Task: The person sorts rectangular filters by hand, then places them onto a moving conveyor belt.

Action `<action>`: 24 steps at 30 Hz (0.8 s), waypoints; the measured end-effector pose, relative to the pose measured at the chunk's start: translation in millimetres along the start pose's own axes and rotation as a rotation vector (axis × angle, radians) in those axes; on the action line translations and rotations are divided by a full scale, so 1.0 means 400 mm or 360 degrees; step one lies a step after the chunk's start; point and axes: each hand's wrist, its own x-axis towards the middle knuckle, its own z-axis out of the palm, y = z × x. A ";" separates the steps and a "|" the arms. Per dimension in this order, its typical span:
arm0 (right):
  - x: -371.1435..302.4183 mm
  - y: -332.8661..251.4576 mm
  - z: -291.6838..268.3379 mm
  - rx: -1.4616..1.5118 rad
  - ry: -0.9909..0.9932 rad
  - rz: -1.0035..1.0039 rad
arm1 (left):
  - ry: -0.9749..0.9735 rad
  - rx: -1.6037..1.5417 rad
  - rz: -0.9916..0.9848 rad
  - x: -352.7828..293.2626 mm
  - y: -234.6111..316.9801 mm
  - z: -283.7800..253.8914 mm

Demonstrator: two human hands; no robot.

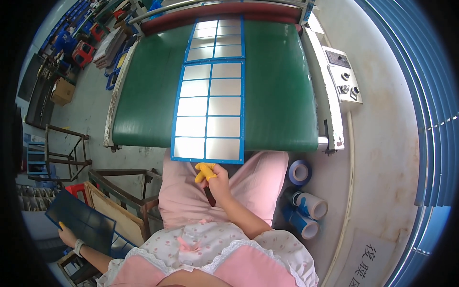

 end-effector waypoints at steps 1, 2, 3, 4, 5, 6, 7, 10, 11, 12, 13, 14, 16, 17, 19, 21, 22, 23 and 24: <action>0.002 0.003 0.003 -0.0008 0.0003 0.0003 | -0.0009 0.0002 -0.0002 -0.011 0.023 -0.027; 0.003 0.006 0.008 -0.0038 0.0047 -0.0033 | -0.0042 -0.0345 -0.0027 -0.021 0.045 -0.053; 0.005 0.010 0.015 -0.0071 0.0085 -0.0062 | -0.0072 -0.0686 -0.0061 -0.028 0.060 -0.064; 0.006 0.008 0.016 -0.0063 0.0079 -0.0078 | -0.0073 -0.0679 -0.0073 -0.033 0.070 -0.066; 0.009 0.009 0.019 -0.0073 0.0068 -0.0070 | -0.0142 -0.1191 -0.0110 -0.036 0.075 -0.064; 0.010 0.007 0.015 -0.0069 0.0105 -0.0098 | -0.0210 -0.1703 -0.0133 -0.043 0.099 -0.071; 0.011 0.016 0.021 -0.0105 0.0148 -0.0138 | -0.0269 -0.1882 -0.0252 -0.088 0.149 -0.071; 0.009 0.013 0.032 -0.0114 0.0165 -0.0162 | -0.0649 -0.2450 -0.0260 -0.188 0.255 -0.057; 0.004 0.003 0.039 -0.0110 0.0173 -0.0194 | -0.0801 -0.2601 -0.0215 -0.193 0.266 -0.020; 0.002 0.008 0.045 -0.0133 0.0140 -0.0187 | -0.0922 -0.2619 -0.0124 -0.257 0.319 -0.034; 0.002 0.009 0.028 -0.0145 0.0148 -0.0178 | -0.1125 -0.2674 -0.0407 -0.329 0.399 -0.046; -0.001 0.003 0.022 -0.0166 0.0124 -0.0113 | -0.1152 -0.2814 -0.0469 -0.380 0.423 -0.008; -0.015 -0.009 -0.007 -0.0161 0.0010 -0.0034 | -0.1906 -0.2774 -0.0223 -0.457 0.452 0.065; -0.029 -0.035 0.003 -0.0152 0.0096 -0.0009 | -0.2010 -0.2770 -0.0474 -0.516 0.479 0.066; -0.035 -0.050 -0.038 -0.0170 0.0533 -0.0168 | -0.2515 -0.2656 -0.0232 -0.607 0.519 0.046; -0.062 -0.091 -0.045 -0.0203 0.0755 -0.0427 | -0.2697 -0.2613 -0.0037 -0.690 0.544 0.016; -0.073 -0.100 -0.086 0.0223 0.0541 -0.0313 | -0.2811 -0.2564 0.0081 -0.734 0.545 0.041; -0.077 -0.095 -0.110 0.0099 0.0699 -0.0440 | -0.2908 -0.2504 0.0193 -0.775 0.540 0.072; -0.090 -0.100 -0.129 -0.0070 0.0661 -0.0412 | -0.2912 -0.2508 0.0178 -0.800 0.536 0.074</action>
